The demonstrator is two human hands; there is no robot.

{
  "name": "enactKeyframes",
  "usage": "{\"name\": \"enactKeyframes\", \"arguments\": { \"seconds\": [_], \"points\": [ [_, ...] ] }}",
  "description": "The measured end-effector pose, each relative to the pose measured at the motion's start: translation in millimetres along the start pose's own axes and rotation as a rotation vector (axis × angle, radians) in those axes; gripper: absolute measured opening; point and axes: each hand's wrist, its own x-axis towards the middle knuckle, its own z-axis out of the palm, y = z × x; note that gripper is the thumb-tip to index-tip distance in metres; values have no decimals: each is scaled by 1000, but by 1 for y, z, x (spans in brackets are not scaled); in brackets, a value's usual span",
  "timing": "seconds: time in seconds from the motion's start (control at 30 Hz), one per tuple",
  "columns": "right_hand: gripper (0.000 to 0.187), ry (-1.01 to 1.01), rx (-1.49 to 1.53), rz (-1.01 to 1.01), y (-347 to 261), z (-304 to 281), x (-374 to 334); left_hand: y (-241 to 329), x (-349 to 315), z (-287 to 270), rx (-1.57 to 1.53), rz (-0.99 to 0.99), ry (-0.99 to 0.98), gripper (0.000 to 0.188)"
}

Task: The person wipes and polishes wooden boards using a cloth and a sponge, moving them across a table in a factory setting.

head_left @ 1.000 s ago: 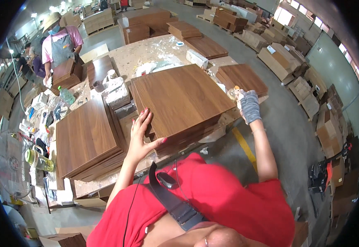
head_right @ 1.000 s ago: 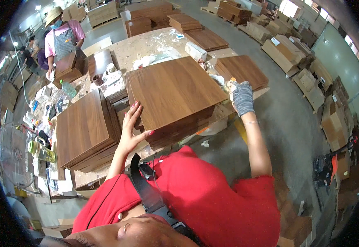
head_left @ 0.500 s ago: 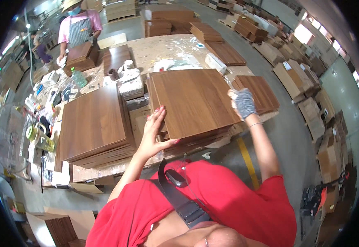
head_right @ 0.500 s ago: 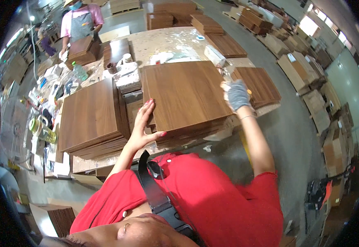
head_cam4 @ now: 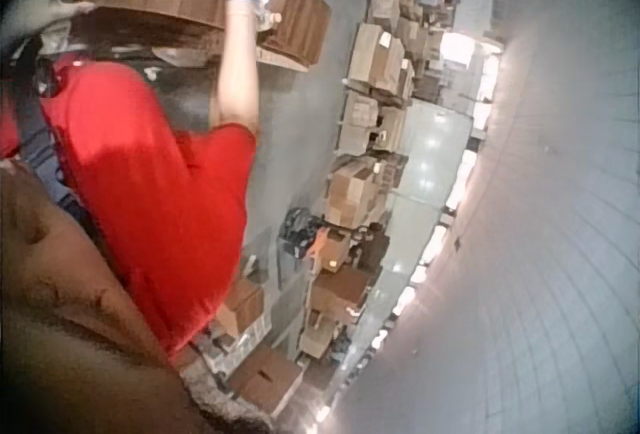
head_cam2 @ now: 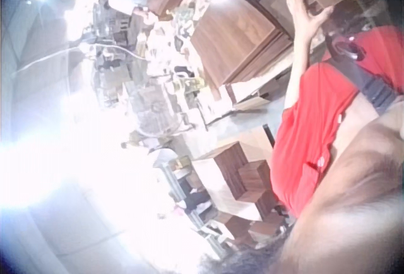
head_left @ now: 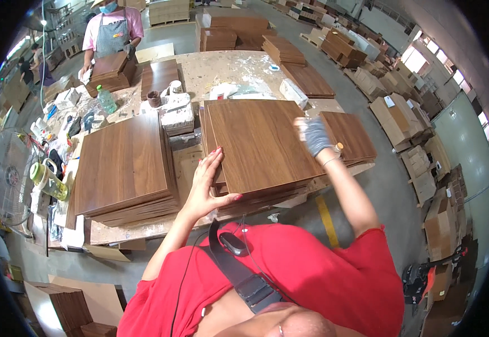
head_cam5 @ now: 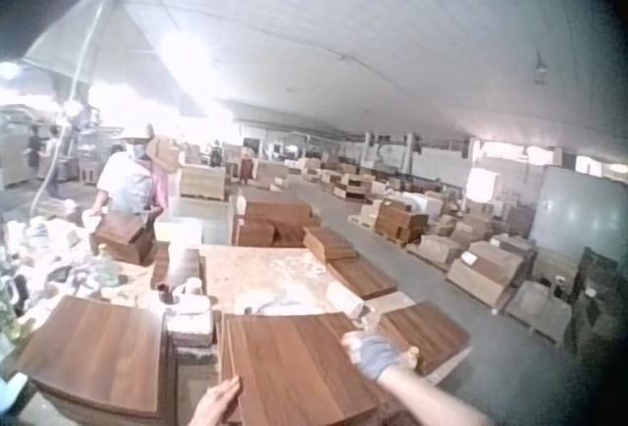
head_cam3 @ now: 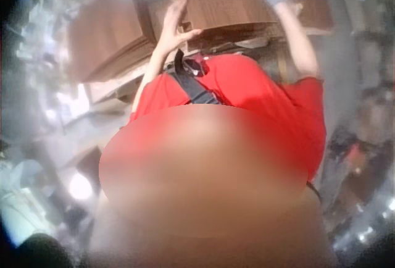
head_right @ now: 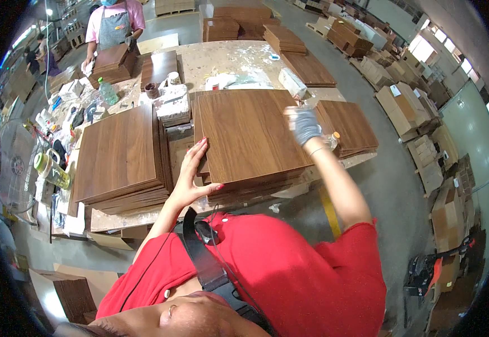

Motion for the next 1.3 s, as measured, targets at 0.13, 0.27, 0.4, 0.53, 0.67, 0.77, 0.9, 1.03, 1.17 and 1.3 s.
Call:
{"name": "enactKeyframes", "arguments": {
  "seconds": [0.13,0.27,0.4,0.53,0.67,0.77,0.9,1.03,1.17,1.3],
  "points": [
    [14,220,-181,-363,-81,-24,9,-9,-8,-4,40,-32,83,110],
    [17,60,-132,-576,-243,26,-22,-8,-8,2,9,-28,80,108],
    [22,-41,-109,-643,-226,23,-26,-1,-8,-4,30,-57,46,107],
    [16,-6,-28,11,-31,-34,-19,-1,-6,0,10,-46,45,107],
    [17,97,-28,-97,-72,-38,-29,-7,-5,-1,67,-64,66,110],
    [18,-90,-219,-335,-220,-28,-61,-6,-7,4,72,-97,66,110],
    [24,177,-147,-303,-242,15,-102,-6,-7,3,41,-91,71,110],
    [17,229,-527,113,-137,-42,-120,-2,-6,0,8,-86,69,110],
    [24,375,-32,357,-61,-60,-152,-13,-8,8,4,-49,75,112],
    [29,98,39,1,-191,-65,-110,-7,-4,10,-11,-51,77,108]
  ]
}}
